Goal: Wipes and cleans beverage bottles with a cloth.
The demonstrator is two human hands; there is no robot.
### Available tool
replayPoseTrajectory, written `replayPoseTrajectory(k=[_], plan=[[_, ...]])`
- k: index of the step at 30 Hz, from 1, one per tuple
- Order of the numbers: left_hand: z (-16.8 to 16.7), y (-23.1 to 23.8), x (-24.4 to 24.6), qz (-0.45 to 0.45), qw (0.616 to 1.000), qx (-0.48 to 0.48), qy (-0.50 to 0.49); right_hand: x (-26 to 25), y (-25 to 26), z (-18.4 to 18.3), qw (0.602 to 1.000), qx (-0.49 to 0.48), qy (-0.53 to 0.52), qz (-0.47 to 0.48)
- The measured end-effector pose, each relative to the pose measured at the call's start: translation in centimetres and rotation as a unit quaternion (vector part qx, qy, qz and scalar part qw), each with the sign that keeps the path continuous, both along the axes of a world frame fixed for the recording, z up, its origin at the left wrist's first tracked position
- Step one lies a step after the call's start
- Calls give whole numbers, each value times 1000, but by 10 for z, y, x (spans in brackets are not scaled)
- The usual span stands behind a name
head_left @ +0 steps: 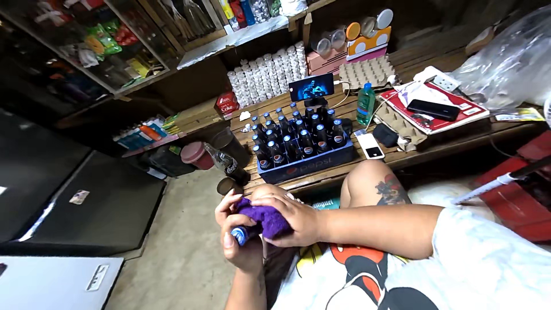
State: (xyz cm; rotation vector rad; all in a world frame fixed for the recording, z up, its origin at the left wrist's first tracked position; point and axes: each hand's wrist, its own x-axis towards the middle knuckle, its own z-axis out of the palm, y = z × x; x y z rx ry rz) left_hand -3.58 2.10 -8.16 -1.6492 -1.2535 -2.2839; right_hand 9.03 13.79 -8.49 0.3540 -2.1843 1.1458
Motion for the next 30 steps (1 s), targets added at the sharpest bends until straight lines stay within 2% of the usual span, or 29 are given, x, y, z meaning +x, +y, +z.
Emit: replayPoseTrajectory(k=[7, 11, 16, 20, 25, 27, 30], plan=[[-3, 0, 1, 70, 996, 25, 42, -8, 13, 12, 976, -80, -204, 0], [-7, -1, 0, 95, 992, 43, 67, -14, 19, -1, 964, -152, -220, -8], [-10, -3, -3, 78, 992, 36, 95, -19, 28, -27, 957, -162, -239, -25], [-7, 1, -1, 35, 998, 16, 57, -18, 30, -45, 940, -191, -276, -57], [11, -4, 2, 8, 997, -52, -51, -12, 29, -50, 931, -200, -294, -87], [13, -5, 9, -18, 995, -48, -87, -10, 28, -47, 929, -196, -302, -87], [14, -4, 20, -27, 996, -10, -89, -9, 25, -44, 928, -202, -303, -79]])
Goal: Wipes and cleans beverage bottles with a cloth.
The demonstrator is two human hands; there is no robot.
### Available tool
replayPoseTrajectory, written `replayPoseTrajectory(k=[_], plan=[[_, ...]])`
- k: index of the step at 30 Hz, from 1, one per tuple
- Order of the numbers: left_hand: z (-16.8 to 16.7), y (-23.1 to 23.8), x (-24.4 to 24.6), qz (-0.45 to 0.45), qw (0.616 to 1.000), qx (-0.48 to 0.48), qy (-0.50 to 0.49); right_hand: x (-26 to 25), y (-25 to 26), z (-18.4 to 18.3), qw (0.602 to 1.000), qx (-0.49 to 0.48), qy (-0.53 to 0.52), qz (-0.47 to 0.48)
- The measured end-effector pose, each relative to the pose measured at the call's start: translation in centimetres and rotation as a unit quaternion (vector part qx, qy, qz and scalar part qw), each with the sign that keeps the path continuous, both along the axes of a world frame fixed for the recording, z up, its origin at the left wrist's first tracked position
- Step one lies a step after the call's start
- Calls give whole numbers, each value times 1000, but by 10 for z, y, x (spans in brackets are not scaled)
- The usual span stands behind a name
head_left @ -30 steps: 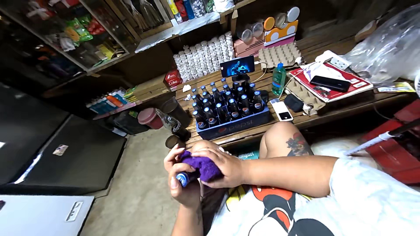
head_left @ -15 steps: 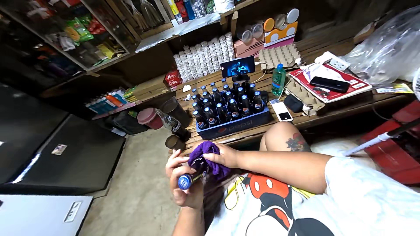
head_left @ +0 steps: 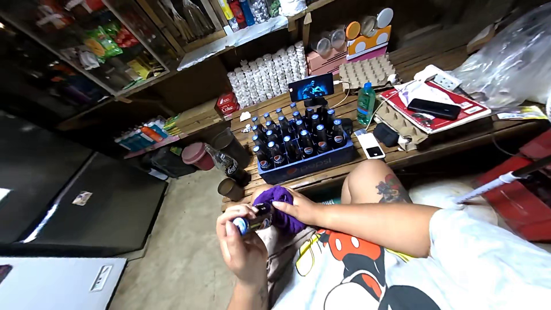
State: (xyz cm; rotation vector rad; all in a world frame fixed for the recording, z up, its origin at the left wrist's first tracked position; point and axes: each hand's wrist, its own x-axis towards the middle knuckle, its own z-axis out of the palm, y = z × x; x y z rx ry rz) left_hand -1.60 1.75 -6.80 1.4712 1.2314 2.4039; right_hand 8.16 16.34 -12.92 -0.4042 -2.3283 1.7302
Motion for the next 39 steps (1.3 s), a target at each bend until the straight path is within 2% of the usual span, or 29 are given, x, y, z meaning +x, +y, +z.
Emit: replayPoseTrajectory(k=[4, 9, 11, 15, 17, 21, 26, 30, 34, 37, 39], plan=[[4, -6, -3, -27, 995, 66, 66, 4, -5, 6, 1000, -10, 23, -6], [6, -9, -17, -85, 970, 53, 220, 6, -10, 13, 993, -3, 116, 15], [2, -6, -21, -94, 965, 40, 241, 8, -14, 16, 984, 33, 171, 36], [-5, -3, -25, -97, 961, 35, 259, 8, -20, 25, 940, 94, 323, 66], [-5, -5, -25, -100, 958, 31, 265, 8, -21, 26, 929, 112, 345, 69], [-9, -6, -26, -125, 957, 26, 260, 5, -15, 18, 934, 131, 325, 77], [-9, -9, -27, -145, 949, 23, 279, 6, -13, 19, 958, 121, 251, 68], [-12, -9, -26, -131, 952, 26, 276, 10, -12, 22, 985, 77, 145, 47], [-5, -6, -23, -75, 981, -4, 182, 12, -10, 28, 999, 38, 29, 20], [4, -3, -22, -40, 995, -21, 94, 10, -7, 24, 999, 42, -2, 13], [2, -2, -25, -41, 996, -15, 72, 7, -5, 18, 999, 42, -13, 13]])
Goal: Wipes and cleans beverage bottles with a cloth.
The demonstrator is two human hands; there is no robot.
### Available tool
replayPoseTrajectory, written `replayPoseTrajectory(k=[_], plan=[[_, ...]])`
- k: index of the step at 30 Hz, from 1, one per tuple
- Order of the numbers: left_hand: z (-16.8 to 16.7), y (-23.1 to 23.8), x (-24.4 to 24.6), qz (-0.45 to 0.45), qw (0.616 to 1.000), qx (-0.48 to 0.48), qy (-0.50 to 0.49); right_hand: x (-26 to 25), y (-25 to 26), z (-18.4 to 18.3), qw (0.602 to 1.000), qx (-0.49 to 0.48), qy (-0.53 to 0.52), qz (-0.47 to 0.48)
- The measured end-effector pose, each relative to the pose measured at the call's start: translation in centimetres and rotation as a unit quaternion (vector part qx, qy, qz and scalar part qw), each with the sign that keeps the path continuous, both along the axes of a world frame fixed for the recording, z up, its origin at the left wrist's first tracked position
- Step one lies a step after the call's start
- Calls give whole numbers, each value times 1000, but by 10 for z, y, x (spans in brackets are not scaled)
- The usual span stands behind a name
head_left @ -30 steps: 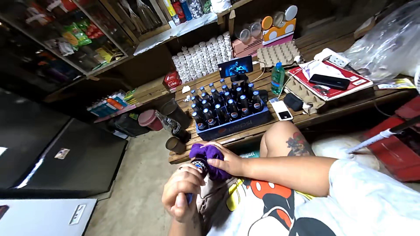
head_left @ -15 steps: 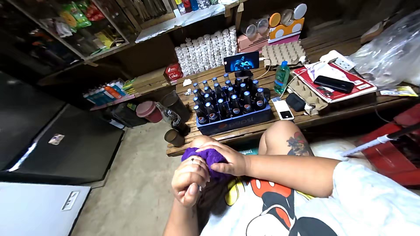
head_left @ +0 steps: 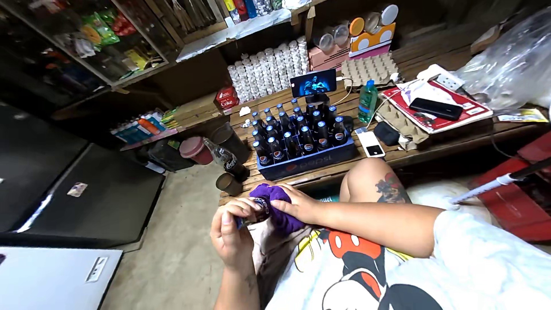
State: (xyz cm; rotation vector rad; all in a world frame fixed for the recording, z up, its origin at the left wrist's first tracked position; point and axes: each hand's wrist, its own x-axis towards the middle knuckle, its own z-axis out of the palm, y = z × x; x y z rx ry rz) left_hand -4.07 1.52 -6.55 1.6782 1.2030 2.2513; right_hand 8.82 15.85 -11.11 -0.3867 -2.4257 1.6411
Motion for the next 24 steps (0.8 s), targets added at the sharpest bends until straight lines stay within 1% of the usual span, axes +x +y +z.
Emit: replayPoseTrajectory(k=[3, 5, 8, 12, 15, 17, 21, 24], plan=[[-6, 2, 0, -21, 999, 29, 0, -1, 0, -3, 1000, -13, -16, 1], [-9, 3, 2, -20, 999, 41, 10, 0, -1, 0, 1000, -12, -11, 9], [-12, 3, 3, -24, 998, 57, 16, 6, -5, 12, 999, 21, 10, 30], [-13, 3, 6, -23, 997, 67, 11, 12, -14, 19, 991, 47, 113, 47], [-15, 1, 8, -15, 997, 71, 20, 13, -20, 18, 969, 82, 226, 62], [-16, 0, 9, -15, 997, 76, 25, 10, -22, 13, 954, 110, 272, 68], [-18, -1, 10, -12, 996, 82, 29, 7, -19, 7, 950, 126, 277, 75], [-18, -1, 9, -16, 996, 85, 31, 5, -15, 5, 960, 116, 242, 75]])
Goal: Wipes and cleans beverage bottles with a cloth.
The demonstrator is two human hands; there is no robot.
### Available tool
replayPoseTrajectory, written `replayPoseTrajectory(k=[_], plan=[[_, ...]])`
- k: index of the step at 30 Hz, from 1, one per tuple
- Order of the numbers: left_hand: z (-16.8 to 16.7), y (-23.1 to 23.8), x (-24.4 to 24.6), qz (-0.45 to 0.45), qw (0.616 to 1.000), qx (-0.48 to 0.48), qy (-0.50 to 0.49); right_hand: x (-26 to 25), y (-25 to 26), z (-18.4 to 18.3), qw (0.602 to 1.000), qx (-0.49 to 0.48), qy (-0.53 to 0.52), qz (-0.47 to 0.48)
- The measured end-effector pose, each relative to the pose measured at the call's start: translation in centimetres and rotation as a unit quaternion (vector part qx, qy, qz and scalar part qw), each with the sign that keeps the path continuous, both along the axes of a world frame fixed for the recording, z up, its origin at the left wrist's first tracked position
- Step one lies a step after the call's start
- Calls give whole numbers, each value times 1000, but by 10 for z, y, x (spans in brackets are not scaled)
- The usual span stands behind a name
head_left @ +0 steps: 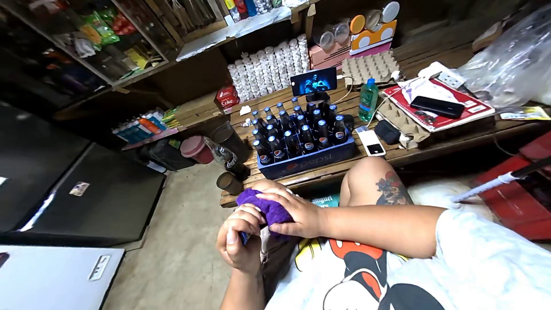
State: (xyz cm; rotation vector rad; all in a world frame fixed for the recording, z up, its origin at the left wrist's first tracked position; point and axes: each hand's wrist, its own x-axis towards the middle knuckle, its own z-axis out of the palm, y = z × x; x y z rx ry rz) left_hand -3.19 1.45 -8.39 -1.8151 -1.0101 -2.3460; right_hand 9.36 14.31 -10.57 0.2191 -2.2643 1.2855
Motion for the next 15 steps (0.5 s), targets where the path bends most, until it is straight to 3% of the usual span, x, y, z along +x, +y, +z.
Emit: replayPoseTrajectory(k=[10, 13, 15], plan=[[1, 2, -1, -14, 1000, -6, 2, -4, 16, -6, 968, -83, -233, -28], [1, 2, 0, -15, 1000, -5, 5, 1, 10, 1, 973, -58, -222, -18], [1, 1, 0, -9, 1000, -1, 6, 6, 2, 6, 992, -10, -129, -9]])
